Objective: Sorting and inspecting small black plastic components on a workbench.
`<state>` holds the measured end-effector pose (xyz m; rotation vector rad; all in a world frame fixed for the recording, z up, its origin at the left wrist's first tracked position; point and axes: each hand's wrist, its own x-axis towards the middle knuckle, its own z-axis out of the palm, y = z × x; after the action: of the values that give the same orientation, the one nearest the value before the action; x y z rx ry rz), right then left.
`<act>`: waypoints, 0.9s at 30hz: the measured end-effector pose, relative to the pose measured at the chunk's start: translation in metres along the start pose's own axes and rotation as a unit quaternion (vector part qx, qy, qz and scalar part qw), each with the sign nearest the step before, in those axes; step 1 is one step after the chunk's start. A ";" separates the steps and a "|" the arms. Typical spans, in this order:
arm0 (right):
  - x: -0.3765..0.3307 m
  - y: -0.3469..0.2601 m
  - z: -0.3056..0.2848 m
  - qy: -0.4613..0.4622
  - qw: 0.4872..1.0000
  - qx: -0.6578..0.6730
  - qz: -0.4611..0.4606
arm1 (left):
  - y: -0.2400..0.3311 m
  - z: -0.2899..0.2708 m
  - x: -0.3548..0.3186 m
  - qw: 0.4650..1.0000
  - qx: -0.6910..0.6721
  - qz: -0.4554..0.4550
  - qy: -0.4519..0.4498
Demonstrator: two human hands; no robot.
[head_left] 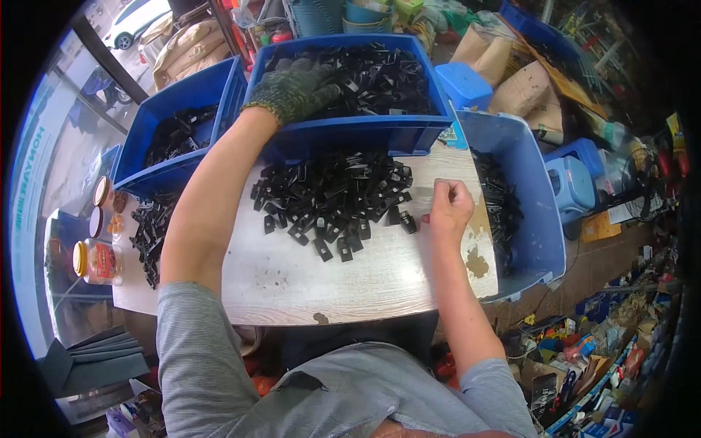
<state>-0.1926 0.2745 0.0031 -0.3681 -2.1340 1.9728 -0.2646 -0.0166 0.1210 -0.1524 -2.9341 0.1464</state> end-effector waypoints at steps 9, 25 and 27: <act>0.004 0.006 -0.007 -0.006 1.000 -0.015 0.017 | 0.068 0.009 0.046 0.985 -0.115 0.023 0.130; 0.007 0.015 -0.004 -0.011 1.000 -0.017 -0.003 | 0.088 -0.005 0.044 0.994 -0.051 0.084 0.044; 0.007 0.014 -0.003 -0.008 1.000 -0.016 0.003 | 0.080 -0.007 0.037 0.995 -0.034 0.064 0.062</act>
<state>-0.1974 0.2806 -0.0103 -0.3664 -2.1802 1.9535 -0.2918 0.0669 0.1261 -0.3484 -2.8071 0.0542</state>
